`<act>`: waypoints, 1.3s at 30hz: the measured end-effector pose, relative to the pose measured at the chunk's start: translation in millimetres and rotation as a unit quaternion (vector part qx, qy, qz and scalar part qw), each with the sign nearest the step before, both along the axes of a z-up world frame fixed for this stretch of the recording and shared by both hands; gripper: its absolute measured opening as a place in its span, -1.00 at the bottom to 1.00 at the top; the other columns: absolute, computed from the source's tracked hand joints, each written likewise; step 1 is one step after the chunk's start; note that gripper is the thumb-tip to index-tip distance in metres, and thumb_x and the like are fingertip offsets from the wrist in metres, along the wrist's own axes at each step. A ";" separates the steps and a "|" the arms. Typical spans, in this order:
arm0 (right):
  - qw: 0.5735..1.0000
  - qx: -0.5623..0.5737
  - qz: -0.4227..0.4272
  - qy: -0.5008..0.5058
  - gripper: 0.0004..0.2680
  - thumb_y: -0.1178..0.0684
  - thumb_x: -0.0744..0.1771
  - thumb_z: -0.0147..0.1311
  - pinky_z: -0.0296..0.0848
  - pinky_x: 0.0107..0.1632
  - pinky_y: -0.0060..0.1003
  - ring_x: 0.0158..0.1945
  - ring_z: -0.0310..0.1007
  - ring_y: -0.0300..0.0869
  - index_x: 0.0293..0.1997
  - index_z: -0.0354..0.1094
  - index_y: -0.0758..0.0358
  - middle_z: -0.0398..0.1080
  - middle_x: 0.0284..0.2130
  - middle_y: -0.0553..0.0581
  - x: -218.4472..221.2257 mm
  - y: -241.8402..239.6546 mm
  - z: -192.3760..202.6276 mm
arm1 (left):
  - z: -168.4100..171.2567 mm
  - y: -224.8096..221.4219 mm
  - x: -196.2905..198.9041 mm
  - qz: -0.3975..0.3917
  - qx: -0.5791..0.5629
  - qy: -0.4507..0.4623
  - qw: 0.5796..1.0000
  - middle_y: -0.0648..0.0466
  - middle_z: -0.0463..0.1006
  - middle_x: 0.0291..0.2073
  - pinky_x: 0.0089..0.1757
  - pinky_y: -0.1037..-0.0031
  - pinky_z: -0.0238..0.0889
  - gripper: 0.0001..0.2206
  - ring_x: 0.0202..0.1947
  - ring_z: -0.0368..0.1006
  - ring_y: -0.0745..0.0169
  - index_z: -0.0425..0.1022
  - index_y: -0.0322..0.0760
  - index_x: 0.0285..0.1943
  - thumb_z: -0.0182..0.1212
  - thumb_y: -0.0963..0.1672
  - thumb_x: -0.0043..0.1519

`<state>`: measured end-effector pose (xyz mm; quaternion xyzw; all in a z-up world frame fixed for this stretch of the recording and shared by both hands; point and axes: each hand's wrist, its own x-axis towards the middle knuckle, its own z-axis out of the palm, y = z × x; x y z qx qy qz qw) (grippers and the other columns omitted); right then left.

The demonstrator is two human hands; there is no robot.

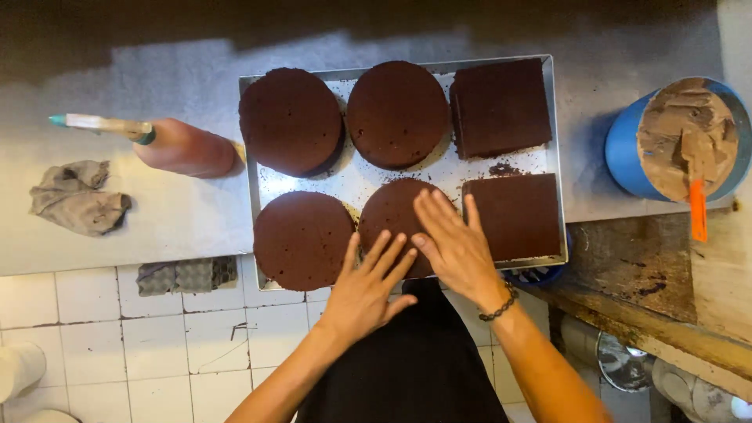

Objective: The person spreads chocolate frosting onto round and square chocolate cake layers using a spatula, scooping frosting from a blue container. They stack cake layers on top of frosted bases, press them into place, and spray the cakes with liquid from a pink spray bottle between steps.

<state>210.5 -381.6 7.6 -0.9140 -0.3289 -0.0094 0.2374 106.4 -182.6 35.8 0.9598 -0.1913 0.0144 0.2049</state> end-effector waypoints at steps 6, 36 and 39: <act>0.986 0.038 0.036 0.156 -0.61 -0.12 0.48 -0.47 -0.48 0.48 0.14 0.52 -0.04 -0.07 0.48 0.12 0.10 0.13 0.43 0.10 10.3 -12.5 7.6 | -13.8 -5.3 -7.6 0.004 0.039 0.012 0.999 -0.07 0.25 0.45 0.35 -0.32 -0.48 -0.33 0.49 0.03 -0.10 0.29 -0.12 0.46 -0.11 0.24 0.30; 0.949 -0.065 -0.300 -0.065 -0.75 0.01 0.41 -0.14 -0.12 0.47 0.32 0.47 0.10 0.12 0.04 0.56 0.12 0.14 0.45 0.16 -114.5 5.8 47.4 | -86.3 447.9 9.6 0.482 0.008 0.102 0.870 -0.52 0.23 0.41 0.04 -0.66 -0.69 -0.31 0.36 0.10 -0.65 0.27 -0.42 0.51 -0.20 0.19 0.46; 0.916 -0.081 -0.392 0.008 -0.27 0.14 0.17 0.10 -0.06 0.35 0.42 0.48 0.00 0.22 0.58 -0.14 0.17 -0.08 0.50 0.39 -144.5 5.8 42.1 | -46.0 407.1 34.2 0.296 -0.003 -0.106 0.949 -0.43 0.35 0.04 -0.04 -0.04 0.19 -0.28 0.00 0.25 -0.41 0.27 -0.72 0.37 0.52 -0.17 0.06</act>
